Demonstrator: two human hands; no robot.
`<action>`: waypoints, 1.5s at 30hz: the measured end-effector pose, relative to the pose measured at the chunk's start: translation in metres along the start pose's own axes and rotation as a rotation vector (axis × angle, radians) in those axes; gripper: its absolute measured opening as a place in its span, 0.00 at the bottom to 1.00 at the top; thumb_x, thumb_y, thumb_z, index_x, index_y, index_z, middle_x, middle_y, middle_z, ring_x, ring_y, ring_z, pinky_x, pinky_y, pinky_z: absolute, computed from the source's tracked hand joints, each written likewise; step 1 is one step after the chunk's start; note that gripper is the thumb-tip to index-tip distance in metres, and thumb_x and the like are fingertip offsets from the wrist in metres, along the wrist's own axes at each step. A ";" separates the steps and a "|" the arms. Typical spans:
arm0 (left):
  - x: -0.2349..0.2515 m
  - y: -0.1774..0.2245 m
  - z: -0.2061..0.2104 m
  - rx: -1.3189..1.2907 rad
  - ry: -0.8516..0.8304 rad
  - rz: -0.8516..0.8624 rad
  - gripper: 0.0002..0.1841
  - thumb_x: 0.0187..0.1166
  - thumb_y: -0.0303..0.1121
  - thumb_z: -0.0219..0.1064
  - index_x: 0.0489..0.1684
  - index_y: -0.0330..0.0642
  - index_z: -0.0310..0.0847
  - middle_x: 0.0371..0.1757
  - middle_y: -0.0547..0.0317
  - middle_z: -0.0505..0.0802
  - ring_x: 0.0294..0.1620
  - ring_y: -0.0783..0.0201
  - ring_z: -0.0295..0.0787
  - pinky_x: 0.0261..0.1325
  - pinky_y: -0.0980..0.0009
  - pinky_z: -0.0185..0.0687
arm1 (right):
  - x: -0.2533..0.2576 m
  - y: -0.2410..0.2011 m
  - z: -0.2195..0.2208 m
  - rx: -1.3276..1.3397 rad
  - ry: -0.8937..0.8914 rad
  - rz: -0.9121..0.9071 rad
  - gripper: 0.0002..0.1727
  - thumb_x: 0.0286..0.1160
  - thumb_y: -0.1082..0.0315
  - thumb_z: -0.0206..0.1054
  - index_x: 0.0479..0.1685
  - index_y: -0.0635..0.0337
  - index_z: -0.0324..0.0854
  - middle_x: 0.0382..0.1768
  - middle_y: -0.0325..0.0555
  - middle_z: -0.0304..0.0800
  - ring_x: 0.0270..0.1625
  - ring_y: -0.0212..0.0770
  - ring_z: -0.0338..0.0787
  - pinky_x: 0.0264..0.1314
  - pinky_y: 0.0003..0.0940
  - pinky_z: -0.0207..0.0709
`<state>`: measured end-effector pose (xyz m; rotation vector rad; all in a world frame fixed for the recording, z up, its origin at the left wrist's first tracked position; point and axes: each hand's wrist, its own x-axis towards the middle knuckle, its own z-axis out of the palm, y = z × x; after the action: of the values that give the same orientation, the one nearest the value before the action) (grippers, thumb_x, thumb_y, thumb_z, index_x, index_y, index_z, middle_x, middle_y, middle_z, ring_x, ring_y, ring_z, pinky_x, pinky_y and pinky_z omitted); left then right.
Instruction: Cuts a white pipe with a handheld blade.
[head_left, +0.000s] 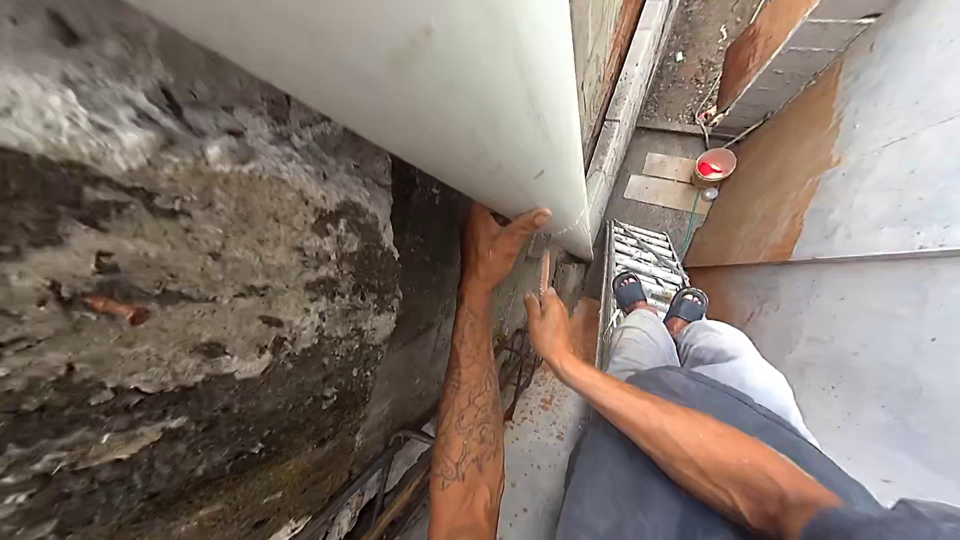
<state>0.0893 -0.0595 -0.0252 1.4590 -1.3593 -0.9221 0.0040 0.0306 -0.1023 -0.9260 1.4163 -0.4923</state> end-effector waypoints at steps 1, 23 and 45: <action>0.000 0.000 0.000 0.005 0.003 -0.001 0.46 0.57 0.54 0.83 0.68 0.29 0.68 0.51 0.60 0.92 0.52 0.75 0.91 0.60 0.71 0.89 | 0.007 -0.009 -0.002 0.023 0.006 0.000 0.20 0.93 0.60 0.53 0.49 0.74 0.77 0.34 0.57 0.82 0.39 0.50 0.84 0.49 0.50 0.78; -0.010 -0.001 -0.002 0.052 0.002 -0.009 0.53 0.52 0.69 0.80 0.67 0.33 0.66 0.49 0.72 0.90 0.49 0.80 0.90 0.55 0.73 0.91 | 0.041 -0.014 -0.036 0.052 -0.120 -0.124 0.22 0.93 0.60 0.54 0.64 0.74 0.77 0.46 0.68 0.86 0.48 0.63 0.88 0.54 0.63 0.80; -0.013 0.001 -0.001 0.034 -0.021 -0.045 0.52 0.55 0.68 0.80 0.74 0.41 0.64 0.57 0.71 0.89 0.55 0.76 0.90 0.59 0.69 0.91 | -0.010 0.014 -0.011 0.046 -0.128 -0.002 0.22 0.94 0.59 0.50 0.62 0.74 0.75 0.39 0.58 0.85 0.44 0.51 0.87 0.55 0.49 0.80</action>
<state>0.0886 -0.0465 -0.0245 1.5150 -1.3686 -0.9495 -0.0114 0.0433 -0.1061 -0.9059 1.2841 -0.4570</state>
